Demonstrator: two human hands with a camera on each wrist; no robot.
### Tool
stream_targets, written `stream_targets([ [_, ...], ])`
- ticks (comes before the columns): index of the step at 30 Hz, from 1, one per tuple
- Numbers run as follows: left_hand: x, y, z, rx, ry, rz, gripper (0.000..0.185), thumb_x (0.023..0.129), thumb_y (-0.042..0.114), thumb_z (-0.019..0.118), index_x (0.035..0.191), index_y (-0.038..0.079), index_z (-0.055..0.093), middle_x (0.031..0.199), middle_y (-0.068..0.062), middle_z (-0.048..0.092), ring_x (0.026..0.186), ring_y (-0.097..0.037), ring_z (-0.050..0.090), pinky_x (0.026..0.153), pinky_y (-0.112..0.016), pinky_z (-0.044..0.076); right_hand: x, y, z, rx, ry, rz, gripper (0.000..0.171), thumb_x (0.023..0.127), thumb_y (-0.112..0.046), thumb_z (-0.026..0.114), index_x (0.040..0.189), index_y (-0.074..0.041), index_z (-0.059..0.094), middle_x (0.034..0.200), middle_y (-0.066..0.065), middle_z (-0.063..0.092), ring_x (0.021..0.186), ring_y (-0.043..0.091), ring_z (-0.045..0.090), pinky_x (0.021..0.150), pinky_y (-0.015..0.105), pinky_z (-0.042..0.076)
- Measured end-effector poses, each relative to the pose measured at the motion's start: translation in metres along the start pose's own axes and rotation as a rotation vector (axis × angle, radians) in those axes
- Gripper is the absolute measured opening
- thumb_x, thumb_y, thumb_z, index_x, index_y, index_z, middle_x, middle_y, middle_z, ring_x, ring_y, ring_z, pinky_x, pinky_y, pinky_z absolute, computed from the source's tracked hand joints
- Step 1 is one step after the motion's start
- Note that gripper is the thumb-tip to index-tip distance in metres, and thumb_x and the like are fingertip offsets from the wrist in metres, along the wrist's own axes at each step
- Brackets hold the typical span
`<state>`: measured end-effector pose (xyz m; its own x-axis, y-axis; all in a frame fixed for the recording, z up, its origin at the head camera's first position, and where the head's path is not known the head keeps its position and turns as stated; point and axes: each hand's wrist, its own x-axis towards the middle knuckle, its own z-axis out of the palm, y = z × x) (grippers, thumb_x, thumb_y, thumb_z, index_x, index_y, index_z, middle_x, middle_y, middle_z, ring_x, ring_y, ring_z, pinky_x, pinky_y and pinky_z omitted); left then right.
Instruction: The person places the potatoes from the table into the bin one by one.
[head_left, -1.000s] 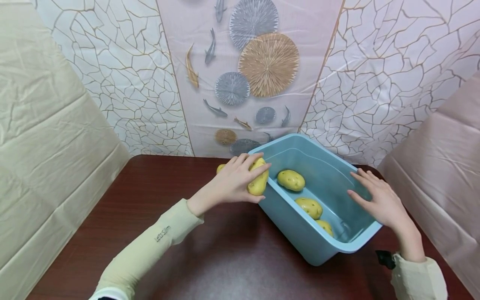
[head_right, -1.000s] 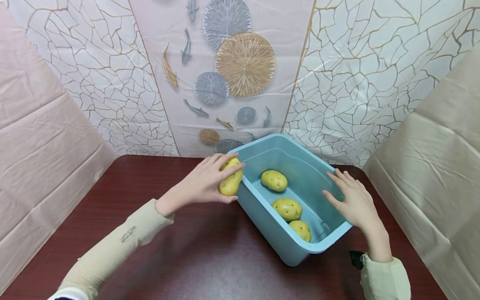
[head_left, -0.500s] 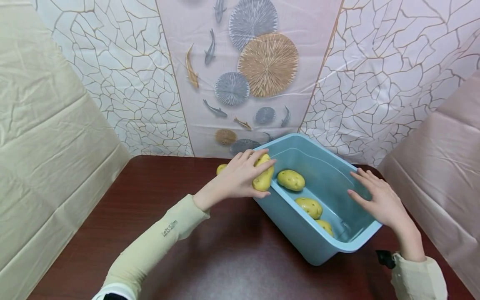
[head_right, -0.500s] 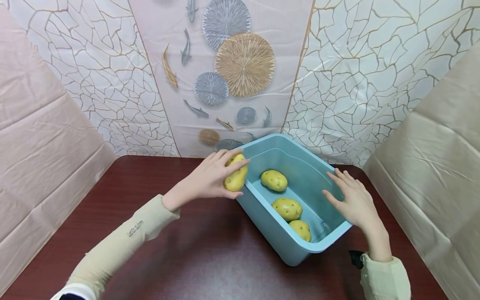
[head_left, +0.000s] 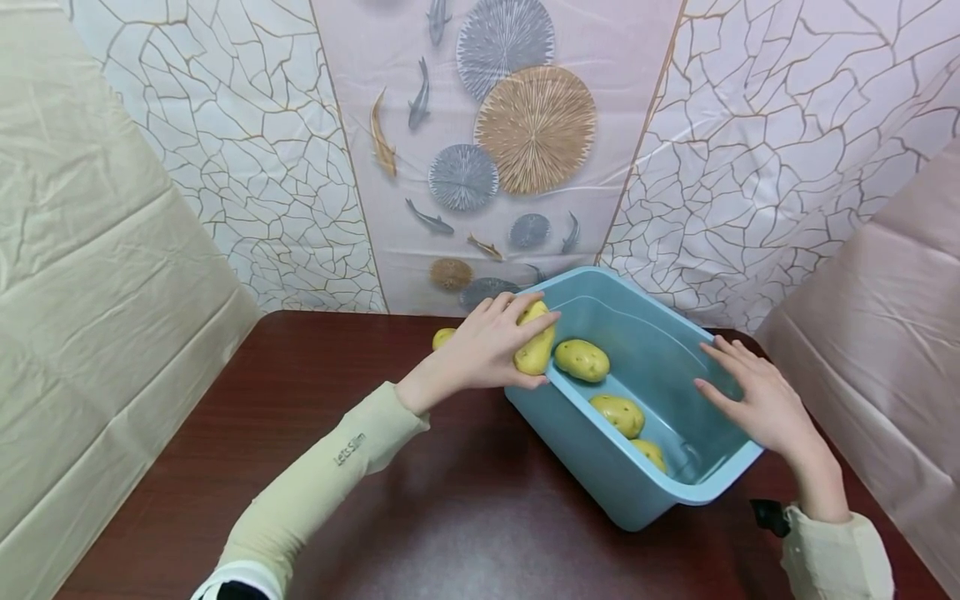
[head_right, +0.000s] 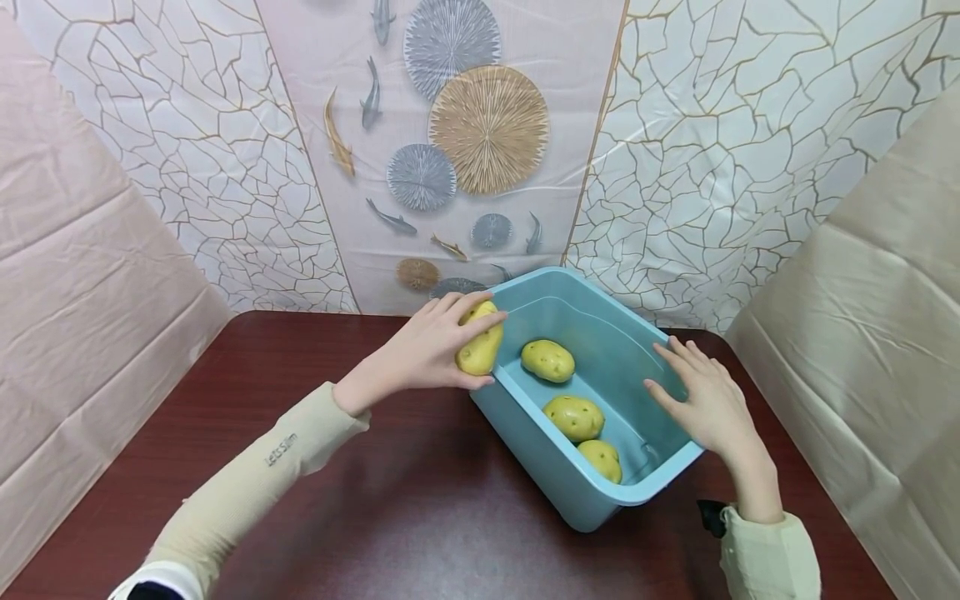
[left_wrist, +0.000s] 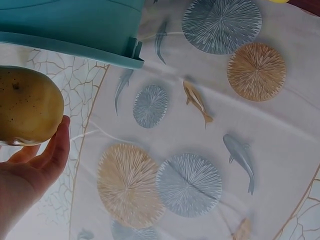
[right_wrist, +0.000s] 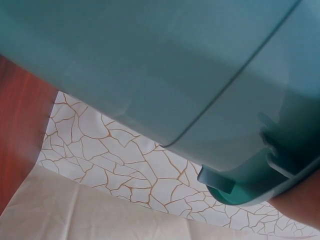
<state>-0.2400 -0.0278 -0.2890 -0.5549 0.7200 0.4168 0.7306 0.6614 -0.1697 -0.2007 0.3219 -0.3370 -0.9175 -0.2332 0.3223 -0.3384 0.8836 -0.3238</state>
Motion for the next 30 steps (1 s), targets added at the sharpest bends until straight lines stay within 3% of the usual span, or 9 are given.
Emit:
stream_targets([
  [30, 0.015, 0.003, 0.002, -0.011, -0.037, 0.007, 0.075, 0.070, 0.060, 0.058, 0.132, 0.022, 0.042, 0.137, -0.009, 0.036, 0.113, -0.025, 0.044, 0.088, -0.038, 0.041, 0.000, -0.001, 0.000, 0.000, 0.002, -0.001, 0.059, 0.088, -0.035, 0.052, 0.135, -0.002, 0.036, 0.142, 0.027, 0.024, 0.134, 0.042, 0.012, 0.100, 0.064, 0.010],
])
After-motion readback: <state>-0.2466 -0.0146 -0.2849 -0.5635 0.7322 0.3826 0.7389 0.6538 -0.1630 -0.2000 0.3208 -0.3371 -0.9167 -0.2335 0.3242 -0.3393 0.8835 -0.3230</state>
